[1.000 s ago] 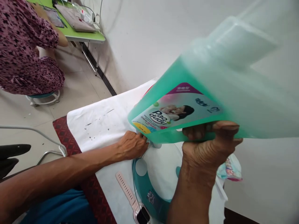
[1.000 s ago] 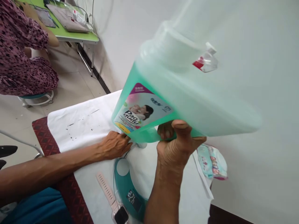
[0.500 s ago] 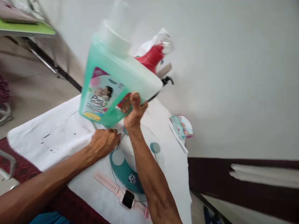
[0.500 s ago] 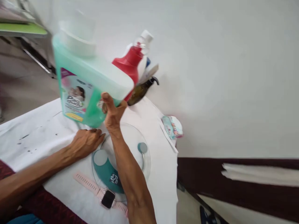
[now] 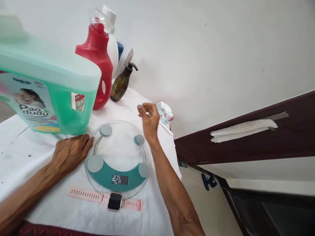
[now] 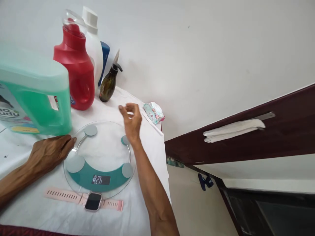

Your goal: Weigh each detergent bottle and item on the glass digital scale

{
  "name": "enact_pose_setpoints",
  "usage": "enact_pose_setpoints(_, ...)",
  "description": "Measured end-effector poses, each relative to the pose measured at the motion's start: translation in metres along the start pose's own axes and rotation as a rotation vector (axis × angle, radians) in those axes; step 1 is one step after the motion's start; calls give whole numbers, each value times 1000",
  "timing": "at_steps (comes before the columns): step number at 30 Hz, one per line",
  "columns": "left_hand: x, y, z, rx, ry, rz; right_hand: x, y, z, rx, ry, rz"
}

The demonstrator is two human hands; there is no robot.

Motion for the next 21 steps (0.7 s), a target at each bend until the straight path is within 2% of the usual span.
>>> enact_pose_setpoints(3, 2, 1, -3, 2, -26, 11, 21, -56, 64, -407, -200, -219)
enact_pose_setpoints(6, 5, 5, -9, -5, -41, 40, 46, -103, 115, -521, -301, -363)
enact_pose_setpoints(8, 6, 8, -14, -10, -32, 59, 61, -127, 137, -551, -337, -439)
enact_pose_setpoints(11, 7, 11, -17, -17, -46, 82, 81, -154, 156, -575, -334, -526)
enact_pose_setpoints(14, 8, 10, -16, 4, -36, 118, 93, -171, 167, -585, -281, -534)
enact_pose_setpoints(17, 9, 9, -14, 39, 10, 141, 97, -177, 176, -604, -248, -527)
enact_pose_setpoints(21, 7, 9, -14, 20, -55, 137, 90, -172, 176, -612, -278, -518)
Point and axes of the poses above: each hand's wrist, its own x-axis towards the middle knuckle, its own z-axis out of the back of the hand, y = z × x, the point moved 2 cm from there along x, towards the middle knuckle, and after that the axes turned 8 degrees about y, right-handed, at the moved point
